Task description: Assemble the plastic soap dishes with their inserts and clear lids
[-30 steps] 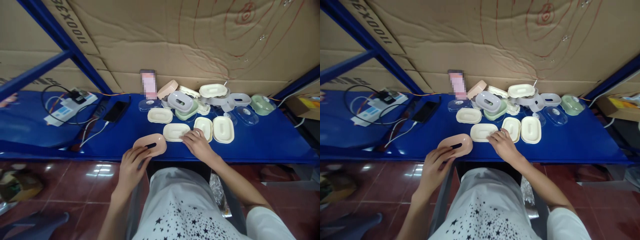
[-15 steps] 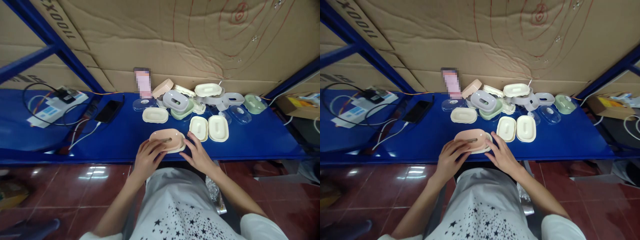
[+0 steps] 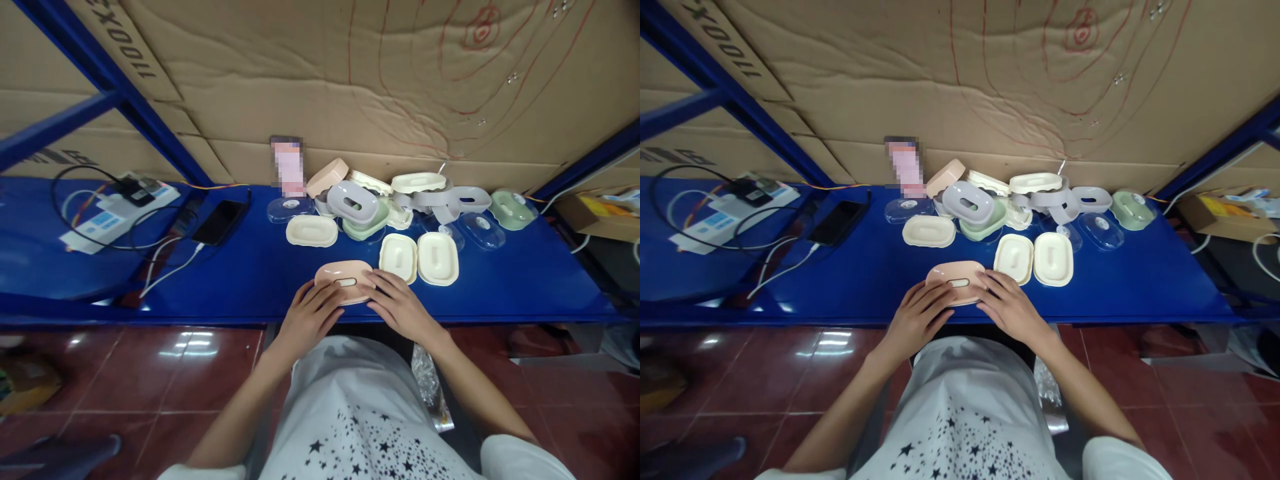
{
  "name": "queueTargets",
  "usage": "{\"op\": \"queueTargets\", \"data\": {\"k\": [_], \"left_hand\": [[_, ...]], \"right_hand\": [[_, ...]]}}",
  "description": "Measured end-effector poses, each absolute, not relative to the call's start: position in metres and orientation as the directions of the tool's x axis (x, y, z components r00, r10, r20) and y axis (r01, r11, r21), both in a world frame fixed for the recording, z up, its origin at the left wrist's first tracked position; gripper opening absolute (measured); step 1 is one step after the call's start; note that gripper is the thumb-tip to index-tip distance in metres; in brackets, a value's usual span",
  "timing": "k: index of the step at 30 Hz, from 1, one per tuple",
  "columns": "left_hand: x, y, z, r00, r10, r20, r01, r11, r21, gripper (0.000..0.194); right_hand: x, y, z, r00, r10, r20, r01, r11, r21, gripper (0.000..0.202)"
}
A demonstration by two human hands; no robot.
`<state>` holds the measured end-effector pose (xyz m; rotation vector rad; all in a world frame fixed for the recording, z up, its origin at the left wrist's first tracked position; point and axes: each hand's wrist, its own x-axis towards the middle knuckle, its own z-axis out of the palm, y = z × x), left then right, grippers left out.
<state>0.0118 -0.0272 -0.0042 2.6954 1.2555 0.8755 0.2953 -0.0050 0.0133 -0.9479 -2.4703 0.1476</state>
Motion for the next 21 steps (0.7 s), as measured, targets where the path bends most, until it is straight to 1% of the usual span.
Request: {"op": "queueTargets", "data": {"k": [2, 5, 7, 9, 11, 12, 16, 19, 21], "left_hand": [[0.012, -0.029, -0.004, 0.506, 0.723, 0.471, 0.686, -0.668, 0.288, 0.035], [0.011, -0.031, -0.003, 0.472, 0.739, 0.481, 0.673, -0.654, 0.345, 0.029], [0.011, -0.033, -0.004, 0.453, 0.740, 0.497, 0.664, -0.652, 0.366, 0.028], [0.010, -0.034, -0.006, 0.451, 0.735, 0.506, 0.660, -0.657, 0.365, 0.028], [0.009, -0.035, -0.007, 0.454, 0.729, 0.512, 0.657, -0.663, 0.360, 0.029], [0.009, -0.035, -0.008, 0.450, 0.726, 0.520, 0.654, -0.664, 0.361, 0.029], [0.008, -0.034, -0.008, 0.393, 0.710, 0.584, 0.642, -0.667, 0.379, 0.033], [0.009, -0.034, -0.008, 0.356, 0.724, 0.591, 0.657, -0.644, 0.393, 0.043], [0.010, -0.034, -0.009, 0.327, 0.751, 0.574, 0.672, -0.611, 0.418, 0.050]], "right_hand": [[0.299, 0.005, 0.018, -0.616, 0.661, 0.429, 0.609, 0.745, -0.273, 0.058], [0.303, 0.036, 0.026, -0.524, 0.722, 0.451, 0.697, 0.668, -0.261, 0.048], [0.302, 0.064, 0.031, -0.457, 0.797, 0.396, 0.749, 0.585, -0.311, 0.040], [0.299, 0.090, 0.036, -0.418, 0.850, 0.321, 0.749, 0.523, -0.407, 0.030], [0.295, 0.110, 0.040, -0.417, 0.864, 0.281, 0.704, 0.503, -0.501, 0.017], [0.294, 0.117, 0.042, -0.422, 0.863, 0.277, 0.676, 0.503, -0.539, 0.016], [0.293, 0.124, 0.044, -0.375, 0.882, 0.285, 0.509, 0.453, -0.732, 0.029], [0.294, 0.116, 0.042, -0.277, 0.925, 0.259, 0.340, 0.347, -0.874, 0.043], [0.292, 0.107, 0.039, -0.207, 0.958, 0.196, 0.205, 0.239, -0.949, 0.048]]}}
